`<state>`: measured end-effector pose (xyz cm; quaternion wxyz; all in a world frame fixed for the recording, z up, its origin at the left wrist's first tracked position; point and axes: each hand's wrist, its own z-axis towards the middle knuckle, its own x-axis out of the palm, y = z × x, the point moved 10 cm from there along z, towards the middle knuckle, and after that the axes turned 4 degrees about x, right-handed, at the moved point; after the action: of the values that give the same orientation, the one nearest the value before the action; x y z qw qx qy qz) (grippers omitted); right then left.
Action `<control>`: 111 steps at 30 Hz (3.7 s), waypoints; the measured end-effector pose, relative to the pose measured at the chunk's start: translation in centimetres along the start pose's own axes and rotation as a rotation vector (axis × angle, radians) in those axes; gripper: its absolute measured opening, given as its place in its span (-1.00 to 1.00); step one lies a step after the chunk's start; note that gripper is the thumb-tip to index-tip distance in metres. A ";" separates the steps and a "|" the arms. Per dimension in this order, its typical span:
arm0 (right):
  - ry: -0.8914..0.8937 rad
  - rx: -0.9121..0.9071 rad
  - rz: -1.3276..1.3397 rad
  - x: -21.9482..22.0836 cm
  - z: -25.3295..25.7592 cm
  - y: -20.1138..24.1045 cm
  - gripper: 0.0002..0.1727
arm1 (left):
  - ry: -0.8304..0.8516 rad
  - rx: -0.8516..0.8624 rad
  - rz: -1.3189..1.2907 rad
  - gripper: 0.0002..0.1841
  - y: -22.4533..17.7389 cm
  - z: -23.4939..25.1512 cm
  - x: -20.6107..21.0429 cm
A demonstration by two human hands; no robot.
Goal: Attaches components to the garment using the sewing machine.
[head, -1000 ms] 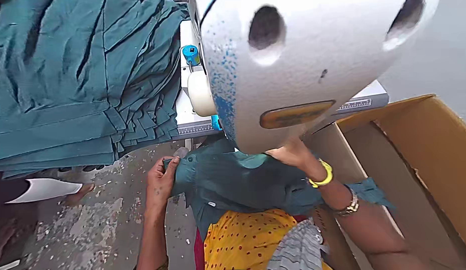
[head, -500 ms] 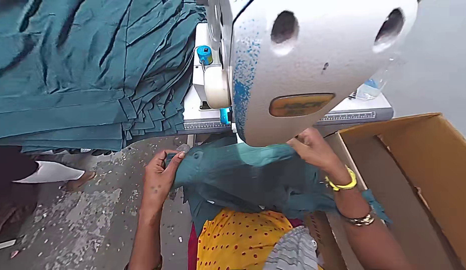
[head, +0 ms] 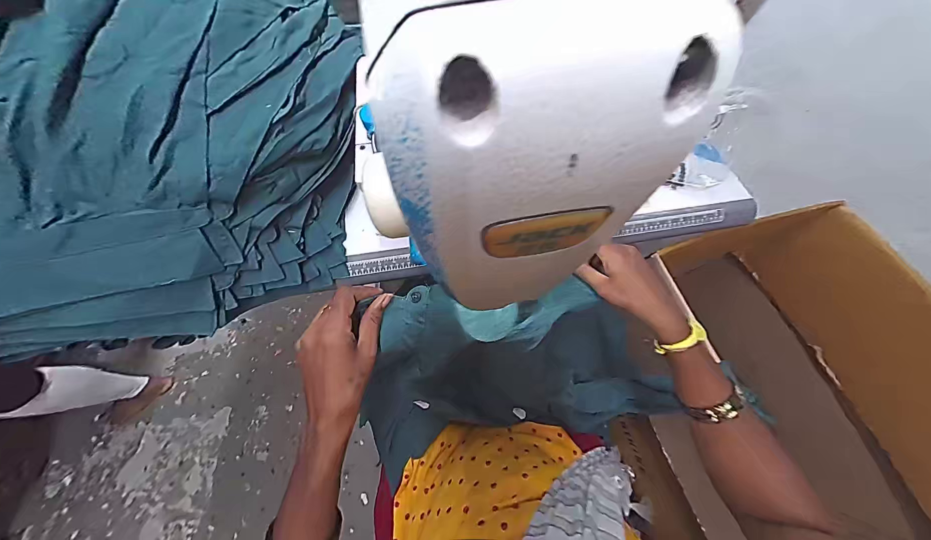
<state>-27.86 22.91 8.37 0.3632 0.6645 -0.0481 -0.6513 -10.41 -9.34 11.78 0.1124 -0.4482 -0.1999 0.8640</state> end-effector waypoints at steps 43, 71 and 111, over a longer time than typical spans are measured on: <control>0.050 -0.707 0.367 1.2 -4.5 16.7 -0.68 | 0.232 0.139 -0.646 -0.68 -9.8 -3.2 1.7; -0.211 0.089 -0.171 -4.1 -0.6 -5.6 -0.54 | 0.136 -0.107 -0.120 -0.57 0.6 -1.3 3.5; 0.203 -0.580 0.516 2.7 -5.5 15.7 -0.61 | 0.201 0.061 -0.701 -0.74 -6.8 -2.5 -0.2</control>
<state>-16.10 12.26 14.11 0.6904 0.5614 0.0084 -0.4562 -8.12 -2.72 13.62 0.4340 -0.4318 -0.3035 0.7302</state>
